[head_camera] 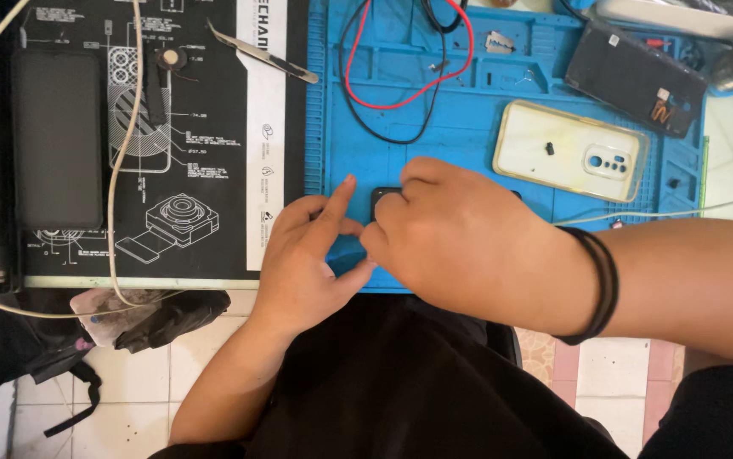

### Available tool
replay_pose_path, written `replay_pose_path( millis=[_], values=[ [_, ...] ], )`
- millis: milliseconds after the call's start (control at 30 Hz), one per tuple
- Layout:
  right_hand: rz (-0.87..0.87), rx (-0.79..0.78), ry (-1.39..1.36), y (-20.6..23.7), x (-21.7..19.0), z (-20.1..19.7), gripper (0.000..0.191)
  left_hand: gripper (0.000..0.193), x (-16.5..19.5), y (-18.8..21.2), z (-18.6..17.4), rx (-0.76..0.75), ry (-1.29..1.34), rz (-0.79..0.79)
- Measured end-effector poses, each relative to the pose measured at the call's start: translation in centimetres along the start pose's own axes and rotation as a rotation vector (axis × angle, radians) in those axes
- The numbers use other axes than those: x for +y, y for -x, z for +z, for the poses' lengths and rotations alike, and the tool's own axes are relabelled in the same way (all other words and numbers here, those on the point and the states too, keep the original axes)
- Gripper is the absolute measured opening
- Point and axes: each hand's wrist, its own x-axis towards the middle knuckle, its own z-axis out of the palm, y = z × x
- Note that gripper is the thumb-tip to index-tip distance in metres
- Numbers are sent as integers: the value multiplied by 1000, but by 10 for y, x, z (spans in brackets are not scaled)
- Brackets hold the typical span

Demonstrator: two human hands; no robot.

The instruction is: The person uses a screwdriver to remove screws from a disassembled smartphone chassis on a blue work mat. They then use a blue electric screwdriver to remove screws from a black phone battery, holding the battery in one hand while operating the tool with the other.

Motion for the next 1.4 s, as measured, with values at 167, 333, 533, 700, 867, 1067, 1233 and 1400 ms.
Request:
replay_pose_path(
  millis=[167, 333, 533, 700, 867, 1067, 1233, 1400],
  values=[
    [-7, -27, 86, 8, 3, -6, 18, 83, 9, -7, 8, 12, -9, 15],
    [5, 166, 58, 11, 2, -9, 13, 85, 12, -10, 13, 24, -3, 28],
    [35, 137, 78, 16, -1, -6, 8, 87, 14, -8, 19, 19, 2, 19],
    [3, 89, 179, 19, -5, -5, 9, 87, 14, -7, 22, 24, 5, 36],
    [28, -68, 218, 21, -3, -8, 11, 81, 16, -8, 24, 42, 3, 63],
    [65, -122, 260, 28, -4, -4, 9, 77, 21, -12, 27, 35, 5, 51],
    [89, 157, -54, 53, 13, 0, 7, 73, 25, -11, 29, 15, 50, 63],
    [301, 401, -421, 78, 39, -5, 21, 44, 29, -23, 17, 129, 264, 90]
  ],
)
